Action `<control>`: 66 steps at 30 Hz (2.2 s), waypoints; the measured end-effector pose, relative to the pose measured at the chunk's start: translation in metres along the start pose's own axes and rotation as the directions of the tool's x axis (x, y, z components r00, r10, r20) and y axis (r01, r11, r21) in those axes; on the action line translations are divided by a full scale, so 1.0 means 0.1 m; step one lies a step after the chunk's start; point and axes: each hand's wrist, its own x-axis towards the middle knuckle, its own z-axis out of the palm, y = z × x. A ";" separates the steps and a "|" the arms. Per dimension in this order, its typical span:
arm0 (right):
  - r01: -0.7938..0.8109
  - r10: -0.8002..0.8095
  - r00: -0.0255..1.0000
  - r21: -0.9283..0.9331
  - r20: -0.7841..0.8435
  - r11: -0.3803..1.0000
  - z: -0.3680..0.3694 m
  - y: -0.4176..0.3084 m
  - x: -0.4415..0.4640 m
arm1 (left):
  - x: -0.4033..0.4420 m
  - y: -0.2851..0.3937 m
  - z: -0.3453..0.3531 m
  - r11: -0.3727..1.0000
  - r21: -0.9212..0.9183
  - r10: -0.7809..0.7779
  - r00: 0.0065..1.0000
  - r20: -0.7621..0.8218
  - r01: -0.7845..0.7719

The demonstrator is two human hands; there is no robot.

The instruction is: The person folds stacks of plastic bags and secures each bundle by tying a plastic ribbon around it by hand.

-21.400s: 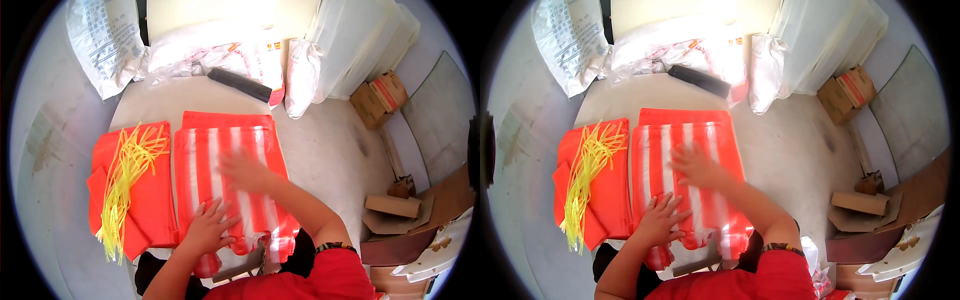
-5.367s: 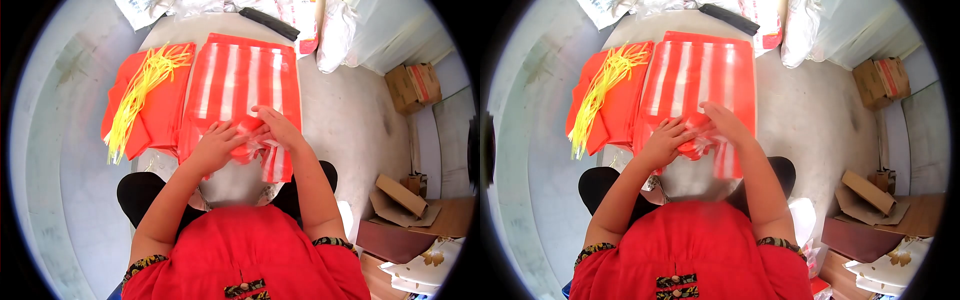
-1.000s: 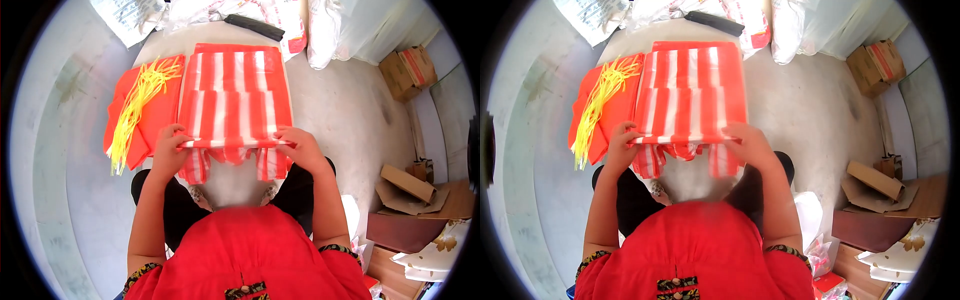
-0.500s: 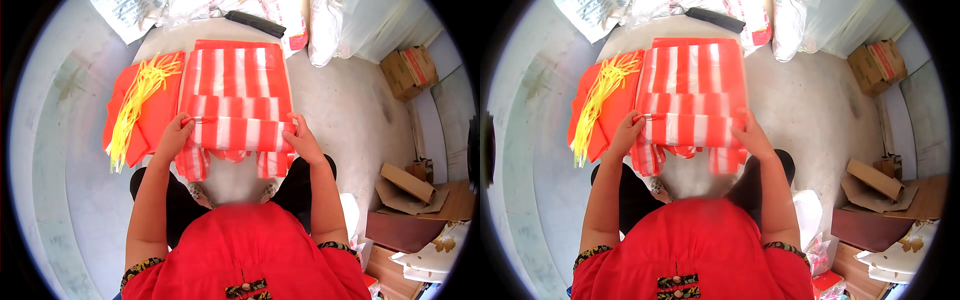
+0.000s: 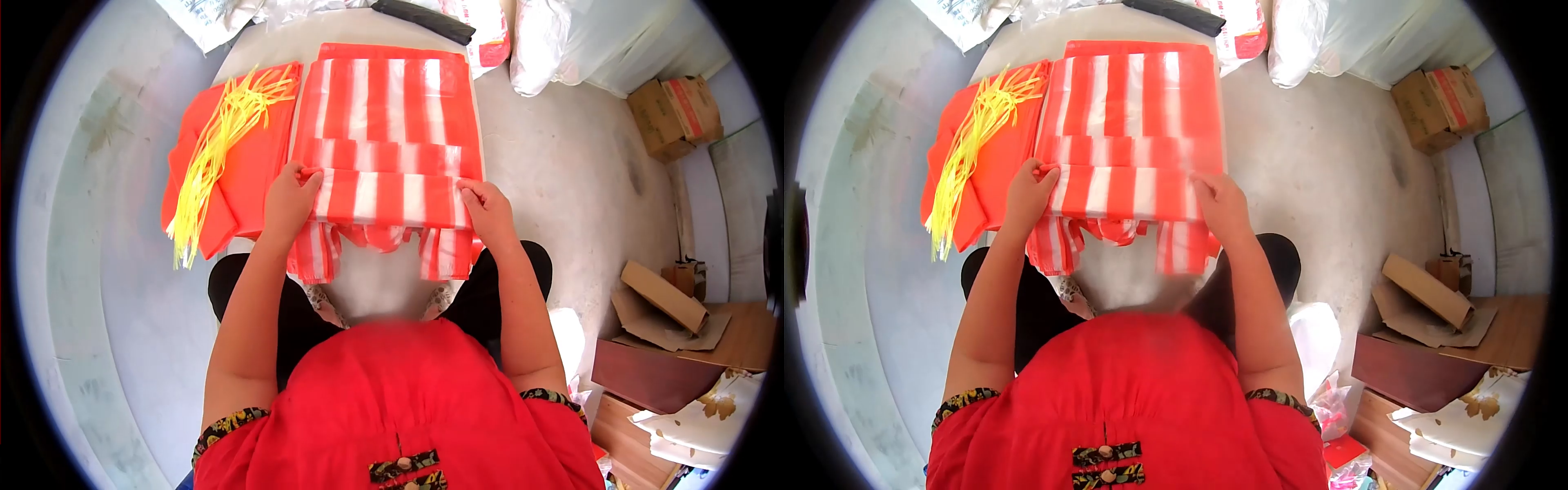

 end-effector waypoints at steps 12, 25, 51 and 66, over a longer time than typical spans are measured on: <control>0.536 -0.399 0.843 -0.511 0.360 0.672 -0.06 -0.55 -0.22 | -0.37 0.27 -0.16 0.627 0.342 0.603 0.715 0.354 -0.699; 0.360 -0.202 0.904 -0.413 0.378 0.837 -0.45 -0.70 0.05 | -0.12 0.51 -0.45 0.781 0.392 0.242 0.814 0.528 -0.486; 0.557 -0.536 0.819 -0.504 0.205 0.660 0.24 -0.39 0.42 | 0.19 0.27 0.51 0.544 0.399 0.660 0.670 0.340 -0.738; 0.448 -0.204 0.865 0.521 -0.459 0.726 -0.48 -0.83 -0.21 | -0.84 0.91 -0.04 0.605 -0.646 0.050 0.788 0.614 0.465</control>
